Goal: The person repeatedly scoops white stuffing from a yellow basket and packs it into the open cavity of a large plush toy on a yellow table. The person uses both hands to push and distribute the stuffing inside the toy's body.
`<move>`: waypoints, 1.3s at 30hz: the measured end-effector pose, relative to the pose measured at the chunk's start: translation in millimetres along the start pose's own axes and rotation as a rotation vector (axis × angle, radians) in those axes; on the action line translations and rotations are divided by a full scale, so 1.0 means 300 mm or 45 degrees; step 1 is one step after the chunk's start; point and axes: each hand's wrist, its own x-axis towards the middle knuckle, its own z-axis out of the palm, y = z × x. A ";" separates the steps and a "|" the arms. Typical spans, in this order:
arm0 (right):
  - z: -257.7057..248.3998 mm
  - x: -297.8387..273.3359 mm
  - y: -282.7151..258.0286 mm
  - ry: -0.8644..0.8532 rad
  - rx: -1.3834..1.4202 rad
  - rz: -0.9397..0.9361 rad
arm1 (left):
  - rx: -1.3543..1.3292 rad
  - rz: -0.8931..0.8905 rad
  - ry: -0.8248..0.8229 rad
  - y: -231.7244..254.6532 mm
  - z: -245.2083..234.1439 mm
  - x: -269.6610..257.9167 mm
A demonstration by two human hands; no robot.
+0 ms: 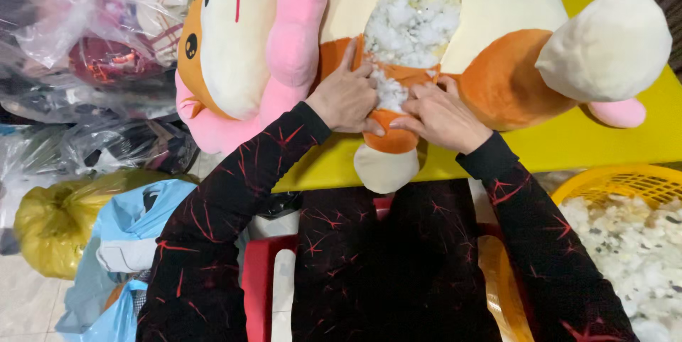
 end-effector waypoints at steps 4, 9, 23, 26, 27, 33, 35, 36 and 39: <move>-0.011 -0.029 -0.003 0.128 0.030 0.043 | 0.095 -0.037 0.352 -0.019 0.063 0.035; -0.002 -0.045 -0.028 0.540 0.192 0.075 | -0.013 -0.222 0.511 -0.003 0.089 0.018; 0.072 0.103 -0.005 0.637 0.706 0.182 | -0.238 0.028 0.721 -0.049 0.091 -0.010; 0.050 0.041 -0.007 0.713 0.556 0.195 | -0.031 0.167 0.826 -0.055 0.103 -0.017; 0.038 0.025 -0.005 0.715 0.456 0.184 | -0.007 0.187 0.801 -0.058 0.101 -0.021; 0.011 -0.034 0.005 0.350 0.089 -0.215 | -0.018 0.219 0.461 -0.050 0.055 -0.039; 0.001 -0.012 0.024 0.055 -0.004 -0.048 | 0.060 0.179 0.303 -0.049 0.024 -0.023; -0.003 0.004 0.036 -0.090 -0.052 0.036 | 0.101 0.153 0.199 -0.046 0.010 -0.016; -0.021 0.035 0.077 -0.313 -0.043 0.139 | 0.202 0.143 0.092 -0.030 -0.018 0.011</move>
